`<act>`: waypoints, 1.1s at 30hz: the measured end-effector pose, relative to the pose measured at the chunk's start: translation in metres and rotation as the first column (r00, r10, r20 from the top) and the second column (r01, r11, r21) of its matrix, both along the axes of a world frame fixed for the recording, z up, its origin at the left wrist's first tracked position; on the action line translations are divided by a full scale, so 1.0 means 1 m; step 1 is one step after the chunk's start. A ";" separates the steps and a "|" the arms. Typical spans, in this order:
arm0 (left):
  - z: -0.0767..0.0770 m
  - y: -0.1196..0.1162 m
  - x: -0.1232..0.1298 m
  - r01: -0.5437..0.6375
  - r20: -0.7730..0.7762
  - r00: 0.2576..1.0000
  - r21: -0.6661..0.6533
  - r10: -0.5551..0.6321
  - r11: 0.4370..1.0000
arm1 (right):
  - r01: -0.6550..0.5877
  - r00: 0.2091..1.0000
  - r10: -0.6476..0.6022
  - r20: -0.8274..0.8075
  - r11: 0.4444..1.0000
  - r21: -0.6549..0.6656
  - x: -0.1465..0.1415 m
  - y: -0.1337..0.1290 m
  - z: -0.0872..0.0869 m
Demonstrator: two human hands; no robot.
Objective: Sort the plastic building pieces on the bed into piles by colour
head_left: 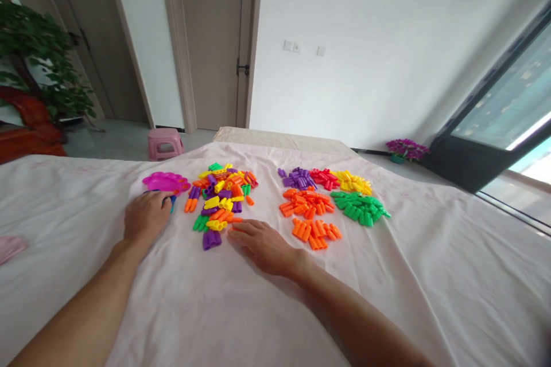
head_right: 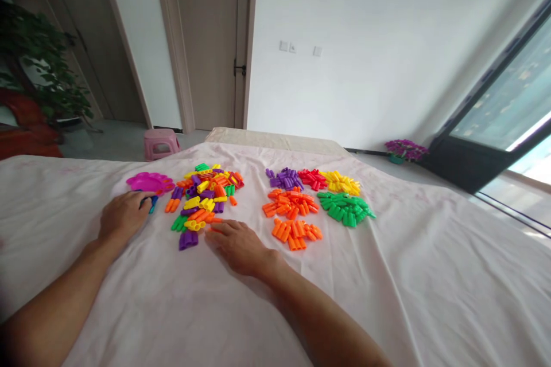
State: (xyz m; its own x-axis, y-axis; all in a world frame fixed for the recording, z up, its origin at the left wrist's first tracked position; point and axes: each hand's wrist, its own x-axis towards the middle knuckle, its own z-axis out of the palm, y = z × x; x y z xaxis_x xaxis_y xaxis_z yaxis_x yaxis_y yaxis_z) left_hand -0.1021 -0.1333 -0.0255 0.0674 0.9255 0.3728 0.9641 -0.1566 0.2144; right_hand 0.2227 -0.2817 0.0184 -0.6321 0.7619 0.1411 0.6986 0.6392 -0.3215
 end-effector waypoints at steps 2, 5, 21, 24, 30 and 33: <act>-0.001 0.001 0.000 -0.020 -0.028 0.999 0.033 0.021 0.999 | 0.042 0.998 -0.042 0.037 0.999 0.007 -0.001 0.000 -0.001; -0.003 0.002 0.000 -0.027 -0.049 0.998 0.047 0.030 0.999 | 0.141 0.986 -0.141 0.085 0.990 0.008 0.004 0.000 -0.001; 0.000 -0.001 0.002 -0.025 -0.041 0.999 0.046 0.026 0.999 | 0.474 0.850 -0.434 0.299 0.877 -0.075 0.088 -0.005 0.053; 0.001 -0.002 0.002 -0.023 -0.042 0.999 0.059 0.025 0.998 | 0.472 0.855 -0.431 0.290 0.877 -0.089 0.086 -0.006 0.055; -0.001 -0.001 0.002 -0.017 -0.042 0.999 0.097 0.021 0.995 | 0.357 0.933 -0.351 0.082 0.930 -0.081 0.048 -0.004 0.056; -0.001 -0.001 0.003 -0.022 -0.052 0.998 0.100 0.027 0.995 | 0.240 0.970 -0.242 -0.018 0.968 -0.073 0.012 0.004 0.049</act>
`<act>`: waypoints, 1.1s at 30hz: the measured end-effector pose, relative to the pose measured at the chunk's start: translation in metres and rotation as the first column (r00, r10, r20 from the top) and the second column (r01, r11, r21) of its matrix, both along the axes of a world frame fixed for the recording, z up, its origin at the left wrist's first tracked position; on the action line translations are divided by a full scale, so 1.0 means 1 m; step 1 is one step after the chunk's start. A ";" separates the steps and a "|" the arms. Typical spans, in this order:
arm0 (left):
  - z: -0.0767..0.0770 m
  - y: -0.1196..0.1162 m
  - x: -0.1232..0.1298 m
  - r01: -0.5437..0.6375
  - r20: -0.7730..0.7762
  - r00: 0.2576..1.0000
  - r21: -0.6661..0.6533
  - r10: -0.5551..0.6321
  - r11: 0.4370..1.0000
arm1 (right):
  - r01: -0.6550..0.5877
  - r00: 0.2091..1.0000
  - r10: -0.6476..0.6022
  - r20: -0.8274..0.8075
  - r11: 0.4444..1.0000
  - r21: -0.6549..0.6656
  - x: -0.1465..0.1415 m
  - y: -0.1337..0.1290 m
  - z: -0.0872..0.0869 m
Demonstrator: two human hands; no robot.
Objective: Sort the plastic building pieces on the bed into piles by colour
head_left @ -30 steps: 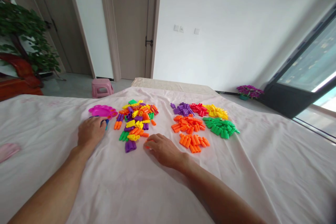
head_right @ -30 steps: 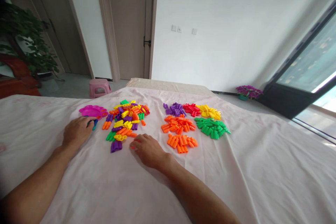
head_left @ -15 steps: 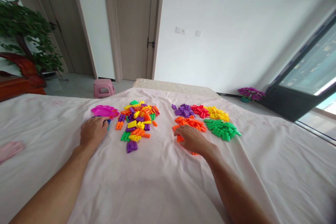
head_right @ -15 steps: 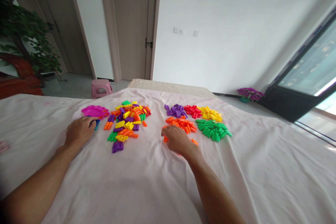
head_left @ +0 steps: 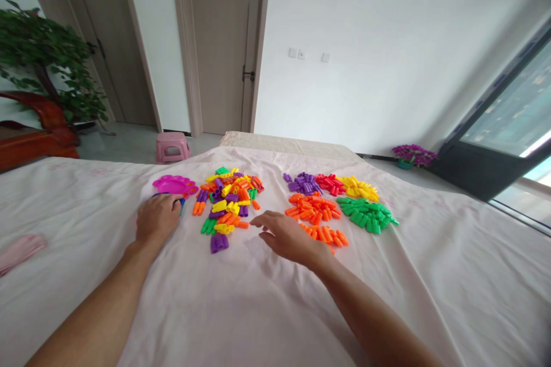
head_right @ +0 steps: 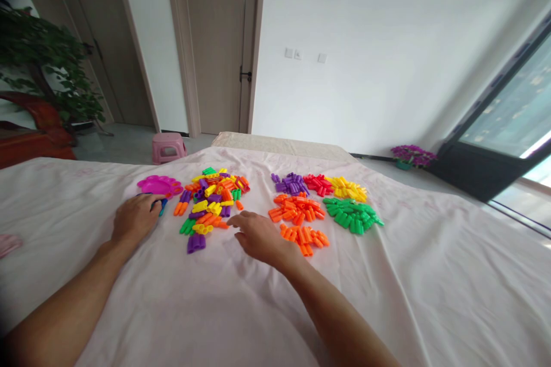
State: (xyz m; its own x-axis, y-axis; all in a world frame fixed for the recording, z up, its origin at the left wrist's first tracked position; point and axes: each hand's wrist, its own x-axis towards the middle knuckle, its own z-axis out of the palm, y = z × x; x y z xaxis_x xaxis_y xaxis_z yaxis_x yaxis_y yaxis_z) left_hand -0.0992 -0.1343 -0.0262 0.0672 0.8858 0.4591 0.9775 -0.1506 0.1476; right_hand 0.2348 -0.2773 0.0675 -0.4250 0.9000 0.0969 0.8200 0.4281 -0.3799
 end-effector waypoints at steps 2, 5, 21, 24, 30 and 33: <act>0.000 0.000 0.000 -0.004 0.001 1.000 0.003 0.004 1.000 | -0.049 0.999 0.049 0.008 0.997 0.054 -0.026 0.010 -0.010; 0.000 0.000 0.000 0.013 0.016 1.000 0.010 -0.013 1.000 | -0.107 0.993 0.101 0.058 0.986 0.126 -0.057 0.027 -0.028; 0.003 0.000 0.002 0.015 0.004 1.000 -0.010 -0.015 1.000 | 0.141 0.990 -0.140 0.025 0.989 -0.045 -0.016 0.017 -0.041; 0.002 0.001 0.000 0.030 0.001 1.000 -0.018 -0.030 0.999 | 0.096 0.990 -0.092 0.111 0.995 -0.028 -0.019 0.014 -0.041; -0.009 0.007 -0.007 -0.006 -0.069 0.998 -0.073 0.001 0.997 | 0.067 0.996 -0.061 0.069 0.994 -0.088 -0.008 0.009 -0.041; -0.022 0.020 -0.016 -0.037 -0.103 0.994 -0.107 0.026 0.994 | 0.098 0.981 -0.104 -0.167 0.994 -0.047 0.024 0.011 -0.038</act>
State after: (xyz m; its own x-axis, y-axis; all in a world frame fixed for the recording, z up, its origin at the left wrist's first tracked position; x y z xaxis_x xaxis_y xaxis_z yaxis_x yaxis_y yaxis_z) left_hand -0.1150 -0.1142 -0.0478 0.0797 0.9324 0.3524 0.9922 -0.1082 0.0619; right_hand 0.2585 -0.2659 0.0292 -0.3124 0.9419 0.1236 0.7810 0.3287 -0.5311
